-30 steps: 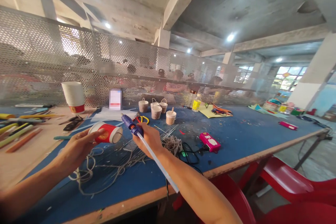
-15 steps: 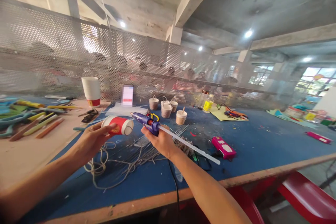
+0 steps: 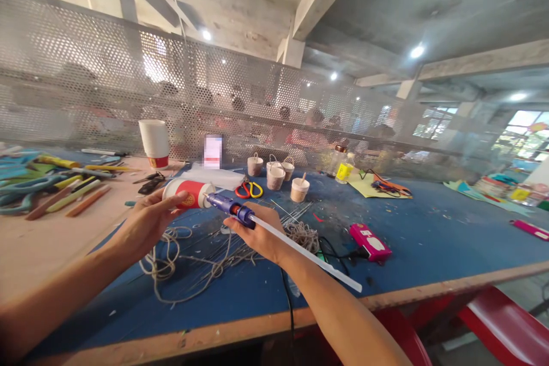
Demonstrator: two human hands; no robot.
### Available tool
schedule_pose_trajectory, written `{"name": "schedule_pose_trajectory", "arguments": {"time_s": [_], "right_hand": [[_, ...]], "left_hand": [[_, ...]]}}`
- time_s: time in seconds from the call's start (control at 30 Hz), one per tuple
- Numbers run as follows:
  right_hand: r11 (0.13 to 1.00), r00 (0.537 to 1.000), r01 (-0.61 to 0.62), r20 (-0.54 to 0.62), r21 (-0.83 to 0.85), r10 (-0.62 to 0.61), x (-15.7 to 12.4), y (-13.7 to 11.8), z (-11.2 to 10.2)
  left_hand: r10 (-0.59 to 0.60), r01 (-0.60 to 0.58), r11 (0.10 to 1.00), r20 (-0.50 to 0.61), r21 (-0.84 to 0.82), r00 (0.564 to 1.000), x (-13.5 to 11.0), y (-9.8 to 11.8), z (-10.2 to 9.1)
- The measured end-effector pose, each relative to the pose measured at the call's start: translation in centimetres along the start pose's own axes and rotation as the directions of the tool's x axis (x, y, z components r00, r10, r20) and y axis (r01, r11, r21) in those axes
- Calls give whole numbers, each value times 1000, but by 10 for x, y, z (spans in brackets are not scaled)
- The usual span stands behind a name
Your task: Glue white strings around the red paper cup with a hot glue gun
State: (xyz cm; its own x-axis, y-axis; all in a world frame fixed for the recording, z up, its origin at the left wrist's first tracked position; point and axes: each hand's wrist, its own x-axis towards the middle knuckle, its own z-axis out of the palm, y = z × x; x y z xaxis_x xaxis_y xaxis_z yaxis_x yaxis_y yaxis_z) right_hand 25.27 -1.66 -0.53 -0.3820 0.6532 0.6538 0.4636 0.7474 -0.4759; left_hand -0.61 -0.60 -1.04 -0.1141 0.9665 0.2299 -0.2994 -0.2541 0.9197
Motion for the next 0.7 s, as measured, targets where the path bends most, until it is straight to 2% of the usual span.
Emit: {"name": "schedule_pose_trajectory", "arguments": {"time_s": [0.37,0.7], "right_hand": [[999,999,6,40,-39,-4,1,-5,0],[994,998,53,44,-97,-49,-1,5,6]], "left_hand": [[41,-40,999,10,-6,999,-3,4,4],[33,-33,999,13,-10,999,-3,3,4]]}}
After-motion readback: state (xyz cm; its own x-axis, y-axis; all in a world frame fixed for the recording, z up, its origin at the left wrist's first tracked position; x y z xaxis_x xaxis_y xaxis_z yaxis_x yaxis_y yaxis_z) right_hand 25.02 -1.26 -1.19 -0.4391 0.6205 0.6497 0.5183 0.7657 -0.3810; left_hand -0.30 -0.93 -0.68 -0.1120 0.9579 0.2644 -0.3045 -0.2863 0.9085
